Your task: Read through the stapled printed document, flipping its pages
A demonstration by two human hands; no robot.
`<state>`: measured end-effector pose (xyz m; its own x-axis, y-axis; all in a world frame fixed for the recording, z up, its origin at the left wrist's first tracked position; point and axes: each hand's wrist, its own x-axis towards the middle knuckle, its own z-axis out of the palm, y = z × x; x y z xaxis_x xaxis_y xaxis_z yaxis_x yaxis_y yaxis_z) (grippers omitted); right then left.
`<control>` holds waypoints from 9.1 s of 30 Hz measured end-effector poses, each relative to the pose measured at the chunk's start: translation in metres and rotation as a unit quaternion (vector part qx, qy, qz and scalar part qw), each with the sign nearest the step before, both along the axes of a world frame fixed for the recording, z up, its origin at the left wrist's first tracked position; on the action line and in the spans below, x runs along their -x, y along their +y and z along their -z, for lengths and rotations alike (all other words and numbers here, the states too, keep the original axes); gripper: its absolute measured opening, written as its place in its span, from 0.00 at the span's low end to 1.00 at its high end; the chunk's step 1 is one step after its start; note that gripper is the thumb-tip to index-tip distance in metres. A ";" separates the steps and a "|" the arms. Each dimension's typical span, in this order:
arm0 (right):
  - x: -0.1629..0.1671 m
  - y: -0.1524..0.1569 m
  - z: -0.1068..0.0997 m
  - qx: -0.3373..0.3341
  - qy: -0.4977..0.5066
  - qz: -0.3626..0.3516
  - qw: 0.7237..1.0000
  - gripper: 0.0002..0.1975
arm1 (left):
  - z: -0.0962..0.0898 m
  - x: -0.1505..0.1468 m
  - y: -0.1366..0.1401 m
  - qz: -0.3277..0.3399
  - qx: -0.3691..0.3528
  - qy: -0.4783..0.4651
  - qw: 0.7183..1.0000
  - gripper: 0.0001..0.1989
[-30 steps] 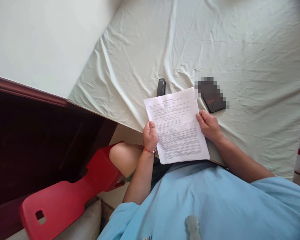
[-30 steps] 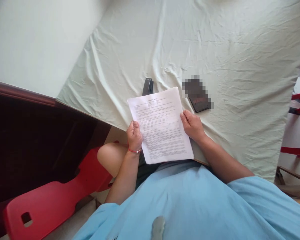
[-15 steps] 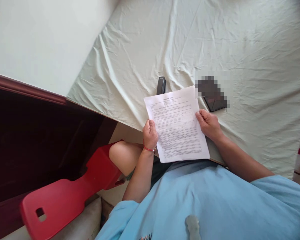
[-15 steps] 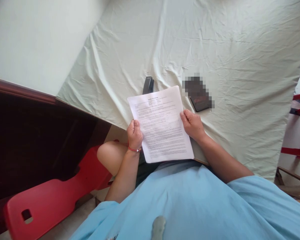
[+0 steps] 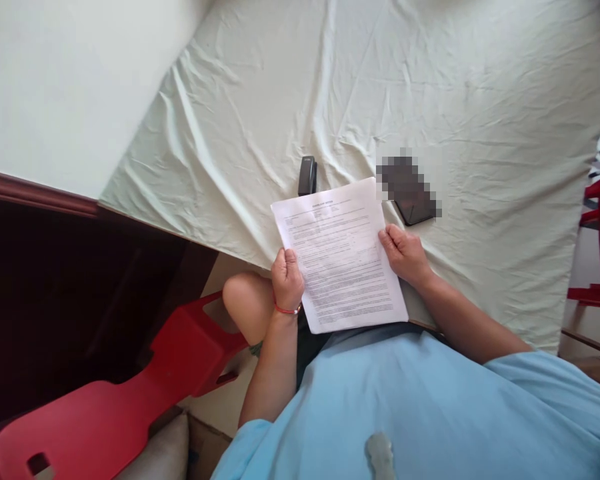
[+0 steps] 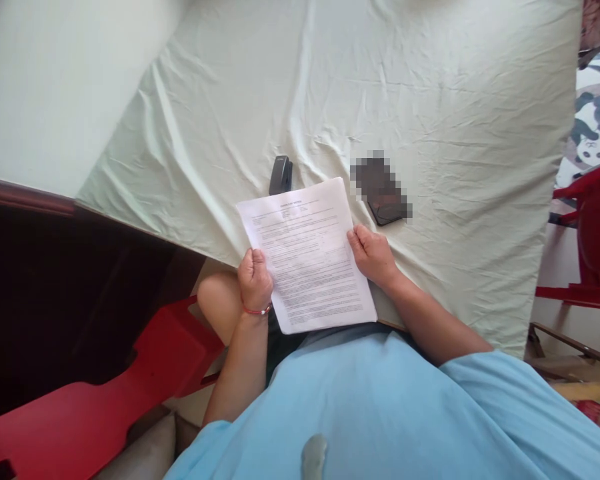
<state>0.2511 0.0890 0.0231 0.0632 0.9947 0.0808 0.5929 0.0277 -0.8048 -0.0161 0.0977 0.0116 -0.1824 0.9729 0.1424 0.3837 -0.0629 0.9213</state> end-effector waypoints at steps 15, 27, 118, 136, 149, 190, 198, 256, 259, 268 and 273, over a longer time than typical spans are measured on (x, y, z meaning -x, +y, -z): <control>0.000 0.000 0.001 0.006 0.013 0.004 1.000 0.18 | 0.001 -0.001 0.002 0.010 0.031 -0.031 0.999 0.25; -0.001 -0.001 0.000 0.002 0.029 0.024 0.999 0.18 | 0.010 -0.003 -0.003 -0.012 0.003 -0.019 1.000 0.23; -0.001 -0.004 0.002 -0.008 0.147 0.093 0.985 0.19 | 0.008 0.000 -0.005 0.005 -0.001 -0.025 1.000 0.23; -0.001 -0.003 0.002 -0.016 0.113 0.082 0.990 0.18 | 0.004 0.000 -0.005 0.009 0.008 -0.053 0.999 0.25; -0.002 -0.002 0.003 -0.010 0.084 0.069 0.994 0.17 | -0.002 -0.004 -0.004 0.009 0.007 -0.139 0.990 0.26; -0.002 -0.002 0.000 0.004 0.090 0.065 0.994 0.17 | 0.000 0.000 -0.003 0.000 -0.002 -0.037 0.999 0.25; -0.002 -0.001 0.001 -0.003 0.082 0.061 0.995 0.18 | 0.001 0.001 -0.003 -0.001 0.003 -0.031 1.000 0.24; -0.003 -0.001 0.000 0.002 0.073 0.058 0.996 0.17 | -0.001 0.000 -0.002 -0.003 0.006 -0.002 1.000 0.21; -0.003 -0.001 0.000 0.002 0.075 0.057 0.996 0.17 | -0.001 0.001 -0.002 -0.004 0.009 0.001 1.000 0.21; -0.003 -0.001 0.000 0.005 0.078 0.058 0.995 0.18 | -0.001 0.000 -0.001 0.002 0.021 -0.006 1.000 0.21; -0.003 -0.001 0.000 0.003 0.073 0.057 0.996 0.17 | -0.002 0.000 -0.002 -0.003 0.016 -0.018 1.000 0.23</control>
<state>0.2538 0.0879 0.0235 0.1857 0.9810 0.0569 0.4685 -0.0375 -0.8827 -0.0156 0.0961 0.0132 -0.1919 0.9759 0.1042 0.3507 -0.0309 0.9360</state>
